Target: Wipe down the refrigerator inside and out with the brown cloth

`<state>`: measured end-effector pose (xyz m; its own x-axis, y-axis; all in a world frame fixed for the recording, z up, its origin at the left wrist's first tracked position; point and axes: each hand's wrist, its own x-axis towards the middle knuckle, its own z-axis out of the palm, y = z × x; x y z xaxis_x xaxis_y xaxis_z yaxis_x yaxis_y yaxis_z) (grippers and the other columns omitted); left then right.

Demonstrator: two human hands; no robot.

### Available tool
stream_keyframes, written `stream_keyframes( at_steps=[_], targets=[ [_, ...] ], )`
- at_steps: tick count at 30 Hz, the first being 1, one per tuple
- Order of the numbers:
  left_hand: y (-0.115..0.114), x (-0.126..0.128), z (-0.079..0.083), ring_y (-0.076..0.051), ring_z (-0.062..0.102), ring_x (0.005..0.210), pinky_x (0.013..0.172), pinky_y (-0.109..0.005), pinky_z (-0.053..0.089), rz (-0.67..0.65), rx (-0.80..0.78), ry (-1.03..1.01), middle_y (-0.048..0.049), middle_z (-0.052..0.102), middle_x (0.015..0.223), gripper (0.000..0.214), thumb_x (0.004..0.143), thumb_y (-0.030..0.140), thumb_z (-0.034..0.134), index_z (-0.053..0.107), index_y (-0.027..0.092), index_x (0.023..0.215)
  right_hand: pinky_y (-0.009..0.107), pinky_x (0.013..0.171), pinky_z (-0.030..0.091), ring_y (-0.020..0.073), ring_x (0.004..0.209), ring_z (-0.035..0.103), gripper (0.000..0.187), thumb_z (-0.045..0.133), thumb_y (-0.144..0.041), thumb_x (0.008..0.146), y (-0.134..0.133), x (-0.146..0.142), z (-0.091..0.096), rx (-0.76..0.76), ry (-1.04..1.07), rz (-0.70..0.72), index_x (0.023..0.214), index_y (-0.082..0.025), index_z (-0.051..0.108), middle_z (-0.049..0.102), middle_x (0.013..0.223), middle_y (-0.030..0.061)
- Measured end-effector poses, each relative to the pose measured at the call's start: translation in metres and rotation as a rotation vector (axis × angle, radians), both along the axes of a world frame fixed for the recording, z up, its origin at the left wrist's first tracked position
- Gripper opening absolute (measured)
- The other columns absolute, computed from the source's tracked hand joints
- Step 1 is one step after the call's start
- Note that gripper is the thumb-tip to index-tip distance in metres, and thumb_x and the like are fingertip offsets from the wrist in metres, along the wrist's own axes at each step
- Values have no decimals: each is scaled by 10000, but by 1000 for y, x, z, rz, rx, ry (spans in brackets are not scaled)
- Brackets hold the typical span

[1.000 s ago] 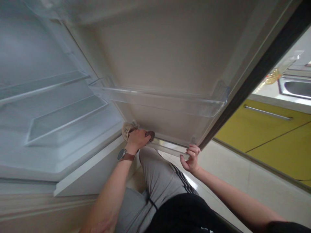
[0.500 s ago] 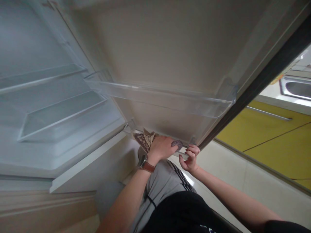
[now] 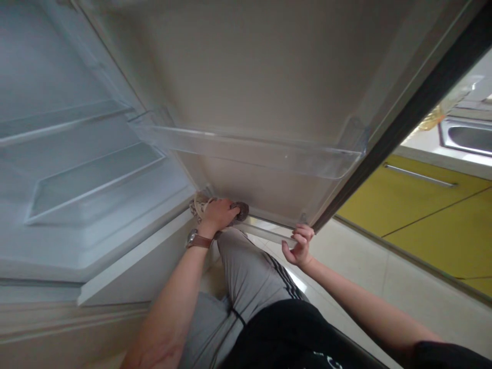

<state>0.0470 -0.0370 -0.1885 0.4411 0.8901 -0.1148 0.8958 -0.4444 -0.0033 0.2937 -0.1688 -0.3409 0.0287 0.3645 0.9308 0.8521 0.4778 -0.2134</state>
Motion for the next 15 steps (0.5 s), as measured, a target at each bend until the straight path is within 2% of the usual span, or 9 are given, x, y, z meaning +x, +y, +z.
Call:
stream_keyframes(
  at_steps=[7, 15],
  targets=[
    [0, 13, -17, -312, 730, 1022, 849, -370, 521, 48, 101, -106, -138, 783, 1036, 467, 947, 416, 399, 815, 210, 1001, 499, 861, 470, 278, 1078, 542, 370, 634, -241, 778, 20, 23, -2, 26, 15, 48, 1085, -259, 428, 481, 987, 40],
    [-1, 31, -13, -319, 730, 1037, 847, -367, 532, 49, 103, -71, -189, 771, 1041, 517, 969, 431, 384, 814, 148, 1027, 538, 921, 464, 289, 1125, 505, 432, 647, -239, 758, 38, 38, -6, 12, 75, 94, 1129, -271, 427, 465, 1017, 48]
  ],
)
